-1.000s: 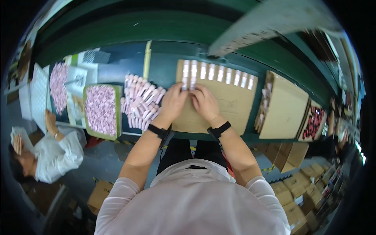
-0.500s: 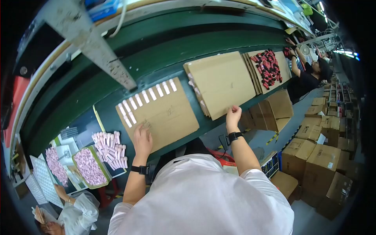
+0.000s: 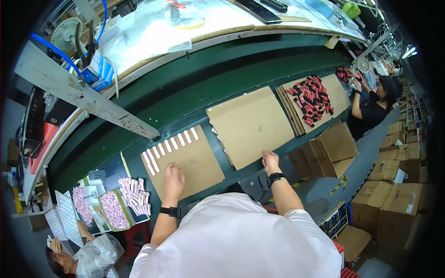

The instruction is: The person picks up two white electronic devices, turns them over to inspect different sides, and places them onto a cardboard sheet before repeating the process.

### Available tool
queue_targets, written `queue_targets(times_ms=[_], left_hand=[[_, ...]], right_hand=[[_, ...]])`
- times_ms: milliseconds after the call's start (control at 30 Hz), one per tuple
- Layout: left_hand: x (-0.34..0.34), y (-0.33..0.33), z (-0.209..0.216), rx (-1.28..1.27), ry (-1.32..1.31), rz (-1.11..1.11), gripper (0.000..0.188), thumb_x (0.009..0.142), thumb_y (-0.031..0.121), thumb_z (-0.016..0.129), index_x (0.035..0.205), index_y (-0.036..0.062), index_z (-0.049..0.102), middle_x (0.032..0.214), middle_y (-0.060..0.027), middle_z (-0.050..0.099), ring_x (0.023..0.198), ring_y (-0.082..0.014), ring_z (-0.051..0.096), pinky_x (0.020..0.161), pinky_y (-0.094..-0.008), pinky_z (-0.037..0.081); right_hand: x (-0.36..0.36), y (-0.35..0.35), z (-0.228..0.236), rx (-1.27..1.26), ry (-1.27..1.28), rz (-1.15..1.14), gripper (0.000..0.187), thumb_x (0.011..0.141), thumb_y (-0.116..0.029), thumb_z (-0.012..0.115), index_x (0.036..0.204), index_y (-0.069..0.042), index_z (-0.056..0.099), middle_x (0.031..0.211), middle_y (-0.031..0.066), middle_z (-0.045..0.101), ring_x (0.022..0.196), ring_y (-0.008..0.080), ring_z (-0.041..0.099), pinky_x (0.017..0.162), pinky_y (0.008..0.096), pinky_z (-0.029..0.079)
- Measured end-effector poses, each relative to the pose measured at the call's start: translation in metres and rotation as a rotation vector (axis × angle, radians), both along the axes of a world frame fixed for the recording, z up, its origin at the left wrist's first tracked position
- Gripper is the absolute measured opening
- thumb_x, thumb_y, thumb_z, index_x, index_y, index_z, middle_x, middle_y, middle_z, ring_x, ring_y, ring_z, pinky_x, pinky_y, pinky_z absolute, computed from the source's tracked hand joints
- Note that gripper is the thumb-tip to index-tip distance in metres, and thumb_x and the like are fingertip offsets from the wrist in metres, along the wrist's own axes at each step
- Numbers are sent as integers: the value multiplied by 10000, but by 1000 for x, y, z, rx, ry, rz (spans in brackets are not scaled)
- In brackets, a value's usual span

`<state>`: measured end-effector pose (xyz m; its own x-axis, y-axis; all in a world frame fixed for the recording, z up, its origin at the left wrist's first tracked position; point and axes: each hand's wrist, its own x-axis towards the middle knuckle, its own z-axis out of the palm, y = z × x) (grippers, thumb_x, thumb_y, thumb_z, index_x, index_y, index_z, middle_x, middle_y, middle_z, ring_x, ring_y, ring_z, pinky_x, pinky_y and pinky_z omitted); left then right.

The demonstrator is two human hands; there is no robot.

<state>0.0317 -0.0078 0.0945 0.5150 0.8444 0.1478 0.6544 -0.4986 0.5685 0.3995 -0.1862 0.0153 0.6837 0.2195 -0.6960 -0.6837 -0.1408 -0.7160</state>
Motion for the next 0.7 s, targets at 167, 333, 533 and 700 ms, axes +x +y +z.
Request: queue_targets(times_ms=[167, 333, 533, 700], left_hand=[[11, 1, 13, 7, 33, -25, 227, 762, 36, 646, 980, 34, 580, 1202, -194, 507, 1136, -377, 497, 945, -449, 427], [12, 7, 17, 22, 2, -20, 227, 754, 38, 650, 971, 35, 584, 1193, -187, 514, 1126, -368, 503, 944, -446, 426], [9, 17, 12, 59, -45, -42, 222, 752, 34, 646, 966, 34, 588, 1186, -187, 516, 1118, -370, 506, 944, -445, 425], [-2, 18, 14, 20, -63, -38, 214, 757, 34, 643, 964, 31, 587, 1181, -188, 516, 1111, -375, 507, 944, -434, 426]], right_hand=[[5, -6, 3, 184, 83, 34, 192, 864, -73, 628, 1011, -83, 504, 730, -5, 538, 592, 97, 504, 511, 244, 440], [-4, -4, 66, 492, 51, 49, 141, 894, -49, 570, 1005, -97, 497, 794, -8, 559, 647, 109, 523, 595, 280, 465], [10, -47, 147, 774, -234, 97, 324, 942, -72, 498, 1263, -73, 454, 1225, 92, 557, 1105, 234, 558, 906, 399, 471], [16, -57, 238, 945, -430, 144, 386, 977, -128, 436, 1353, -50, 391, 1346, 113, 490, 1228, 248, 491, 1029, 427, 411]])
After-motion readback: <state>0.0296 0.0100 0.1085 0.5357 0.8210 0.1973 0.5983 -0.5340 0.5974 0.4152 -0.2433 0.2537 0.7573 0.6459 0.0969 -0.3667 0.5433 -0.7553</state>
